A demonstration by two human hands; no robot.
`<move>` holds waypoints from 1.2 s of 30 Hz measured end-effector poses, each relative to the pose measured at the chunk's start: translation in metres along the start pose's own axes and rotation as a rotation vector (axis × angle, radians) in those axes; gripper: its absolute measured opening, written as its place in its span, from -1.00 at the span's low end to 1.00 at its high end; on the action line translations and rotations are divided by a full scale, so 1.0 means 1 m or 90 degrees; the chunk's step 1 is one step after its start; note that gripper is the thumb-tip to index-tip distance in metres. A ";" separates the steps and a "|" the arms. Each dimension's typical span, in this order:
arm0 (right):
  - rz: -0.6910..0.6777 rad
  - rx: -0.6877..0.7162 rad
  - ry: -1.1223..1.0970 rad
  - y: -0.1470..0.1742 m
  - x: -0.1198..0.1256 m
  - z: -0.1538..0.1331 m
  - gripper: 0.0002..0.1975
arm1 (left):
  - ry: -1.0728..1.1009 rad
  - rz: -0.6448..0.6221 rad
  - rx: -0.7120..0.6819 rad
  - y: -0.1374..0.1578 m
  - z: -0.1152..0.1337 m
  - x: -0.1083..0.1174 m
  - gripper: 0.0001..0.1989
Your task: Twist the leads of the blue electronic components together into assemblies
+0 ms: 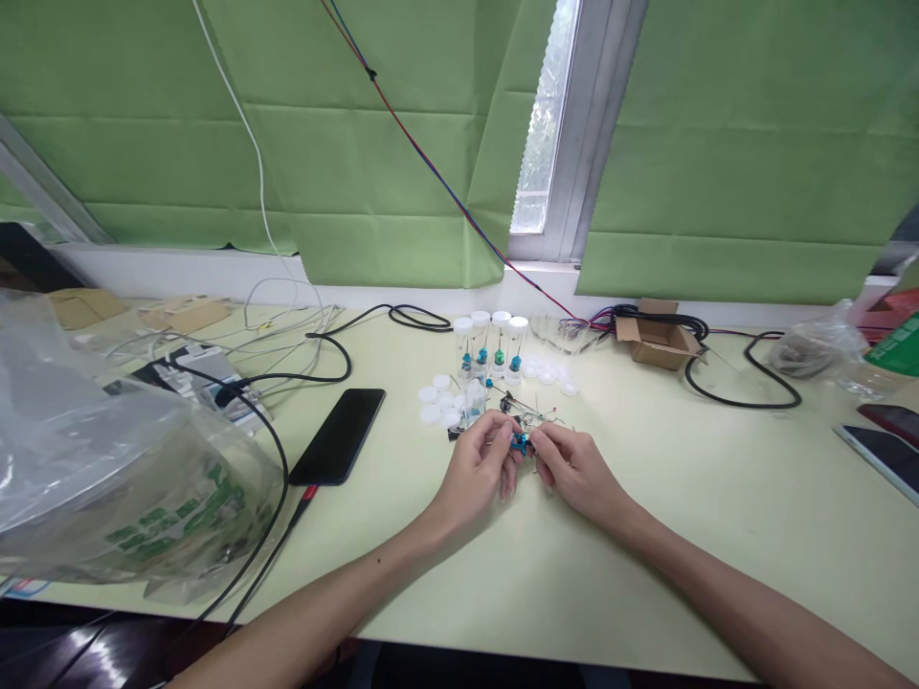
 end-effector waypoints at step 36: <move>0.008 0.041 -0.012 0.002 -0.002 0.001 -0.82 | 0.028 -0.004 0.000 -0.003 -0.003 0.003 -0.77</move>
Point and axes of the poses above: each hand's wrist, its own y-axis away from the middle knuckle, its own x-axis out of the back of the hand, z = x × y, the point moved 8 cm from there along -y, towards the middle knuckle, and after that the axes turned 11 degrees about x, right-handed, at the moved point
